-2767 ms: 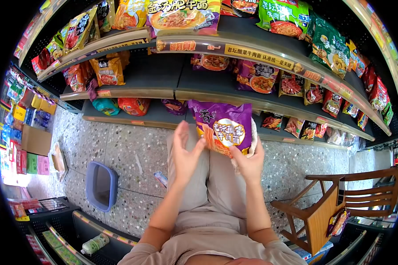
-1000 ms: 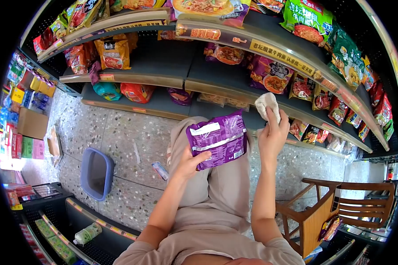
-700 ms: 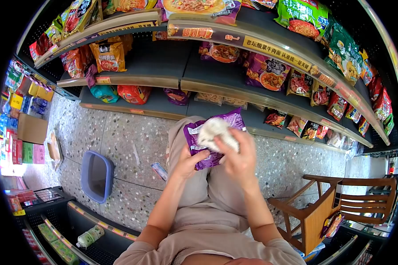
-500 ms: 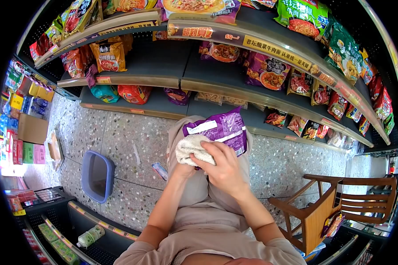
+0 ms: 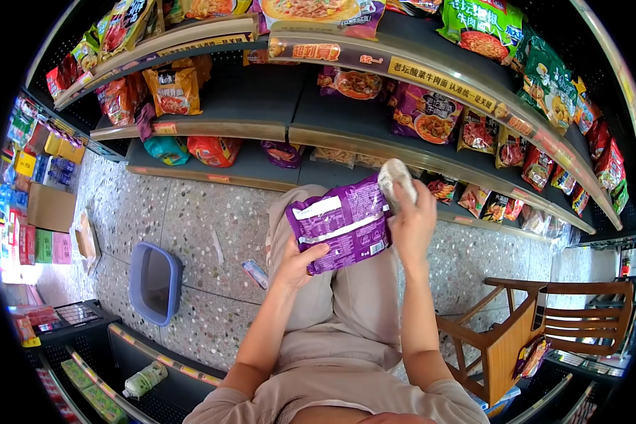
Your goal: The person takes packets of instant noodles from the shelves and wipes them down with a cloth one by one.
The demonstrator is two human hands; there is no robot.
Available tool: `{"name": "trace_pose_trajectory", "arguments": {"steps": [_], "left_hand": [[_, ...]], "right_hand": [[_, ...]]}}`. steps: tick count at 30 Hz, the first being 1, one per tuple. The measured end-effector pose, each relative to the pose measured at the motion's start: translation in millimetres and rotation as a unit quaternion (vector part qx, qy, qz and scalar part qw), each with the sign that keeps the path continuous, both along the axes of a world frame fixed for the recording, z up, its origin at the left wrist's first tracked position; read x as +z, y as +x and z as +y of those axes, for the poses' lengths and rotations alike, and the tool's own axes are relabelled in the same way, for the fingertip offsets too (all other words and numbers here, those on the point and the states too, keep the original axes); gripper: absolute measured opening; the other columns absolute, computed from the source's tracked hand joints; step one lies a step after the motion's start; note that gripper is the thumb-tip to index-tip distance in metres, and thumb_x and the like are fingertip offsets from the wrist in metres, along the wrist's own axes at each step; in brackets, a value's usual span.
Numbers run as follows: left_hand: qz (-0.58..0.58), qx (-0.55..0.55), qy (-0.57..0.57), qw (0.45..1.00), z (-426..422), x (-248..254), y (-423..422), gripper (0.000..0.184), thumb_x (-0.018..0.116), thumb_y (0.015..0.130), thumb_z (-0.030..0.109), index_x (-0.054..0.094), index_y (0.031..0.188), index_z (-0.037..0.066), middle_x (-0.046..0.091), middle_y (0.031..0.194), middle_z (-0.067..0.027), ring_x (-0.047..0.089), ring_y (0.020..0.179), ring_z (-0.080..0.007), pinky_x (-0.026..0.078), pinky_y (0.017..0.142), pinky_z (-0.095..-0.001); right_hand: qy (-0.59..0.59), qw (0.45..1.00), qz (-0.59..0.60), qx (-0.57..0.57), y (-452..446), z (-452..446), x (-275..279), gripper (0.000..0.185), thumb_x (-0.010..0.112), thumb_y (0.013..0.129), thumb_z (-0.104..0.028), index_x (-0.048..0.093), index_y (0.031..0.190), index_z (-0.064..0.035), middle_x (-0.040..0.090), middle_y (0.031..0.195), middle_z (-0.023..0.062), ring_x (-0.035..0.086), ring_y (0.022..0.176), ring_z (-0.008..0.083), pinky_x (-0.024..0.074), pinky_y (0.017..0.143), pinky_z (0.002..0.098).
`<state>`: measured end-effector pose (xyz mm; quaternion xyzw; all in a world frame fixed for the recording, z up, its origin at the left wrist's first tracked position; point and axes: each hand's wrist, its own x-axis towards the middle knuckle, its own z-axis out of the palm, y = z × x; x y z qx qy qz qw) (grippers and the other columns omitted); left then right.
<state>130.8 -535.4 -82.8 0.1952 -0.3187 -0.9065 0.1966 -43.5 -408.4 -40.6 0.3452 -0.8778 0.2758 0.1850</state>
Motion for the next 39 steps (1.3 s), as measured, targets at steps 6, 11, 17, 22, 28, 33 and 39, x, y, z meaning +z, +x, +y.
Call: {"name": "trace_pose_trajectory", "arguments": {"steps": [6, 11, 17, 22, 28, 33, 39], "left_hand": [[0.012, -0.002, 0.036, 0.999, -6.7, -5.5, 4.3, 0.055, 0.064, 0.074, -0.004, 0.045, 0.126, 0.002, 0.059, 0.115, -0.0114, 0.059, 0.104, -0.0228, 0.049, 0.09, -0.0361], [0.023, 0.002, 0.034, 0.999, -7.5, -2.4, -2.2, 0.053, 0.063, 0.075, -0.003, 0.045, 0.125, 0.002, 0.059, 0.114, -0.0112, 0.059, 0.104, -0.0222, 0.049, 0.09, -0.0356], [0.091, -0.031, 0.053, 0.994, -6.8, -21.3, -0.7, 0.039, 0.061, 0.084, 0.009, 0.051, 0.121, 0.002, 0.06, 0.113, -0.0116, 0.061, 0.102, -0.0223, 0.052, 0.086, -0.0352], [0.149, -0.051, 0.156, 0.975, -6.3, -29.1, 0.9, 0.036, 0.056, 0.09, 0.025, 0.052, 0.12, 0.005, 0.06, 0.112, -0.0125, 0.062, 0.099, -0.0222, 0.055, 0.084, -0.0358], [0.018, 0.013, 0.07, 0.997, 0.3, -19.1, -5.5, 0.037, 0.045, 0.097, 0.026, 0.047, 0.126, 0.003, 0.057, 0.119, -0.0115, 0.059, 0.106, -0.0228, 0.051, 0.089, -0.0368], [0.009, 0.017, 0.075, 0.997, -2.6, -17.8, -6.0, 0.044, 0.043, 0.098, 0.031, 0.041, 0.131, 0.003, 0.053, 0.126, -0.0113, 0.056, 0.111, -0.0224, 0.047, 0.094, -0.0374], [0.037, 0.02, 0.106, 0.994, -5.5, -7.6, -2.9, 0.039, 0.042, 0.098, 0.03, 0.046, 0.128, 0.005, 0.056, 0.121, -0.0092, 0.058, 0.108, -0.0199, 0.049, 0.09, -0.0361]], "right_hand": [[-0.042, 0.995, -0.025, -0.084, -11.5, 32.7, -13.6, 0.046, 0.052, 0.071, 0.014, 0.065, 0.11, -0.0074, 0.053, 0.117, 0.0176, 0.052, 0.106, 0.0357, 0.0418, 0.09, 0.0401], [-0.099, 0.994, -0.043, 0.021, 37.1, 28.5, 12.0, 0.047, 0.054, 0.069, 0.012, 0.067, 0.109, -0.0092, 0.052, 0.118, 0.0197, 0.052, 0.106, 0.0353, 0.0427, 0.089, 0.0398], [-0.086, 0.963, -0.083, 0.24, 95.5, 2.2, 19.5, 0.049, 0.062, 0.06, 0.001, 0.067, 0.108, -0.0129, 0.054, 0.115, 0.0155, 0.052, 0.103, 0.0321, 0.0442, 0.085, 0.0411], [-0.069, 0.954, -0.092, 0.276, 113.8, -10.7, 17.9, 0.048, 0.062, 0.059, 0.001, 0.069, 0.104, -0.0124, 0.056, 0.113, 0.014, 0.053, 0.099, 0.0332, 0.0446, 0.084, 0.0394], [-0.044, 0.97, -0.053, 0.232, 91.3, -7.3, 6.5, 0.046, 0.062, 0.063, -0.003, 0.068, 0.107, -0.0172, 0.054, 0.12, 0.0108, 0.05, 0.105, 0.0306, 0.0406, 0.087, 0.0392], [-0.022, 0.991, -0.025, 0.127, 47.9, 7.1, -3.7, 0.05, 0.061, 0.06, 0.003, 0.067, 0.107, -0.0143, 0.053, 0.118, 0.0133, 0.05, 0.105, 0.0338, 0.0402, 0.089, 0.0416], [0.007, 0.998, -0.036, -0.05, -2.4, 39.4, -22.5, 0.05, 0.055, 0.065, 0.01, 0.065, 0.109, -0.0094, 0.053, 0.118, 0.0174, 0.05, 0.105, 0.036, 0.0414, 0.089, 0.0419]]}}
